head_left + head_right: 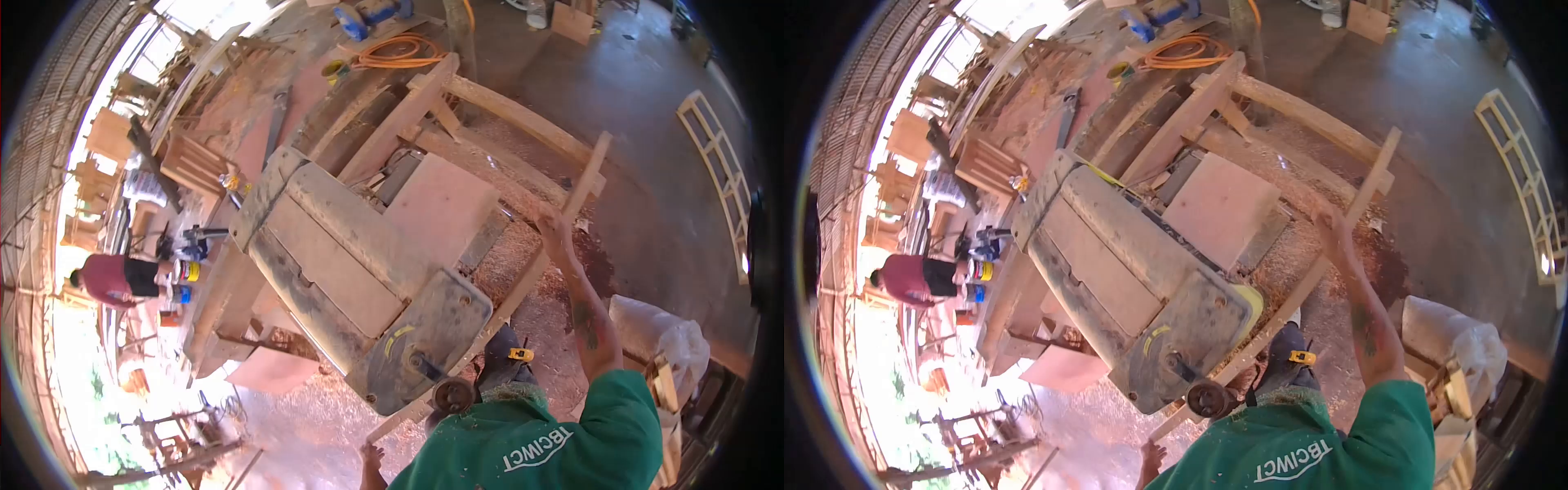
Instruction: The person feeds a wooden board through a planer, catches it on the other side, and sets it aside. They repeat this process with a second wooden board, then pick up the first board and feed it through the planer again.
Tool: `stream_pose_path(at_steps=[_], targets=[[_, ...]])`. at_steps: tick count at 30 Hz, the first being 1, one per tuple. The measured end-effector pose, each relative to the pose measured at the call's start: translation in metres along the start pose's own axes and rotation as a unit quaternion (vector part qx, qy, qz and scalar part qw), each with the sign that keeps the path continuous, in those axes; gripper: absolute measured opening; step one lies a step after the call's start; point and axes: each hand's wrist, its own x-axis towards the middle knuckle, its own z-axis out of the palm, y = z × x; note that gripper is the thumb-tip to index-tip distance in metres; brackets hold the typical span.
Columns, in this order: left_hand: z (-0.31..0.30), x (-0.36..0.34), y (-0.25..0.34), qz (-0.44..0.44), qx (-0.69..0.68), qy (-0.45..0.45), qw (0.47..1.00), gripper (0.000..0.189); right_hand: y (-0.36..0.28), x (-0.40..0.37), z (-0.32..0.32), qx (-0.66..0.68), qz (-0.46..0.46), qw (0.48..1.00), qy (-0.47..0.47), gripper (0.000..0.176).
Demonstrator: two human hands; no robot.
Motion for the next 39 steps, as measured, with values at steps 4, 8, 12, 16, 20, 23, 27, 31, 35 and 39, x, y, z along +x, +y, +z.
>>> stream_pose_path(at_steps=[4,8,12,16,20,23,27,31,35,39], targets=[[0.028,-0.077,-0.041,-0.044,0.009,0.05,0.998,0.049,0.027,0.047,0.019,-0.027,0.103,0.994,-0.027,0.034],[0.046,-0.114,-0.046,-0.067,0.043,0.035,0.996,0.051,0.077,0.072,0.047,0.132,0.117,0.984,0.006,0.035],[0.071,-0.126,-0.05,-0.084,0.029,0.028,0.996,0.049,0.074,0.08,0.05,0.087,0.166,0.982,0.036,0.032],[0.095,-0.137,-0.038,-0.047,-0.009,-0.014,0.999,0.049,0.078,0.095,0.043,0.18,0.309,0.933,0.029,0.027],[0.109,-0.136,-0.058,-0.008,-0.02,-0.027,0.999,0.054,0.079,0.098,0.052,0.244,0.323,0.913,0.052,0.026],[0.112,-0.147,-0.066,-0.012,-0.027,-0.004,1.0,0.054,0.075,0.103,0.053,0.166,0.245,0.955,0.001,0.03],[0.106,-0.142,-0.082,-0.035,-0.007,-0.026,0.999,0.053,0.088,0.108,0.064,0.157,0.315,0.936,0.027,0.036],[0.11,-0.13,-0.097,0.022,0.03,-0.028,0.999,0.051,0.093,0.109,0.071,0.216,0.328,0.918,0.054,0.048],[0.125,-0.142,-0.095,0.036,0.017,-0.022,0.999,0.042,0.09,0.11,0.066,0.294,0.365,0.883,0.014,0.059],[0.141,-0.164,-0.077,0.03,0.105,-0.042,0.993,0.034,0.071,0.109,0.066,0.252,0.335,0.906,0.06,0.06]])
